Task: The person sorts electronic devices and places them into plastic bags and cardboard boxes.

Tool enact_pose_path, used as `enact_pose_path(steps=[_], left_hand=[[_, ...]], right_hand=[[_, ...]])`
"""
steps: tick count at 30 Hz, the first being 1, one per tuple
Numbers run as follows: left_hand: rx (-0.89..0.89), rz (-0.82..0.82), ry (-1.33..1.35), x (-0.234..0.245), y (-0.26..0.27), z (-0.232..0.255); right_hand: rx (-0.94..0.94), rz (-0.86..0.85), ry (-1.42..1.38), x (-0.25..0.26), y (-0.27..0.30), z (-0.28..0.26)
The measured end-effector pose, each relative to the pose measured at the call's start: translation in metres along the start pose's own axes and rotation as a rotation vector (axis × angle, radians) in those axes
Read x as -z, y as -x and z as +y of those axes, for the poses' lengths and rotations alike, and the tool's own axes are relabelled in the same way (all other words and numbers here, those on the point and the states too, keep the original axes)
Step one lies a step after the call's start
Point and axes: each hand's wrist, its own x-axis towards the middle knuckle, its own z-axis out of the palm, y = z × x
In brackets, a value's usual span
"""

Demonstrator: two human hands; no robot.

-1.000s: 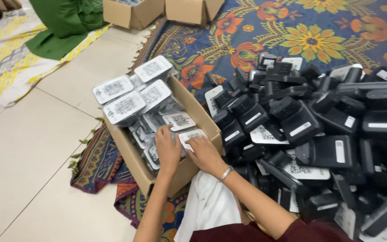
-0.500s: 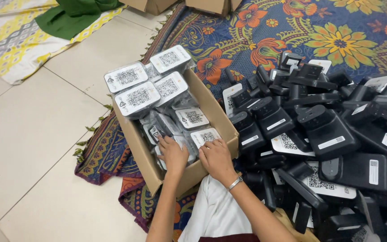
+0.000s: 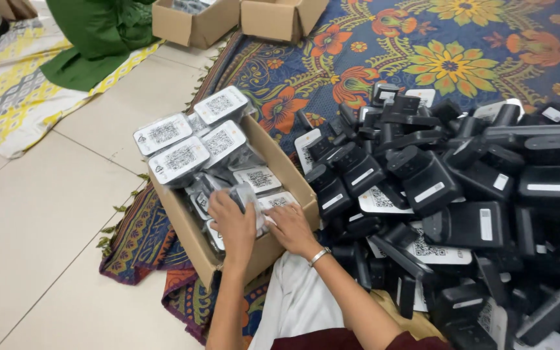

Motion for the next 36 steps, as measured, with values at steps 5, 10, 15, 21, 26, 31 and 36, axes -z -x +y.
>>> enact_pose_path(steps=[5, 10, 15, 21, 26, 31, 36], left_hand=[[-0.037, 0.075, 0.278, 0.05, 0.004, 0.086], [0.372, -0.191, 1.278, 0.005, 0.053, 0.109], [1.002, -0.641, 1.762, -0.07, 0.138, 0.125], [1.218, -0.776, 1.66, -0.095, 0.203, 0.177], [1.081, -0.896, 1.454, -0.09, 0.203, 0.181], [0.643, -0.979, 1.256, -0.062, 0.191, 0.199], [0.742, -0.914, 1.287, -0.055, 0.189, 0.2]], right_hand=[[-0.24, 0.072, -0.725, -0.022, 0.041, 0.044], [-0.559, 0.284, -1.241, 0.091, 0.144, 0.003], [-0.678, 0.784, -1.217, 0.186, 0.25, 0.032], [-0.927, 0.704, -0.909, 0.262, 0.322, 0.038], [-0.886, 0.763, -0.567, 0.257, 0.361, 0.055], [-0.633, 0.886, -0.928, 0.275, 0.363, 0.046], [-0.844, 0.593, -1.21, 0.273, 0.358, 0.051]])
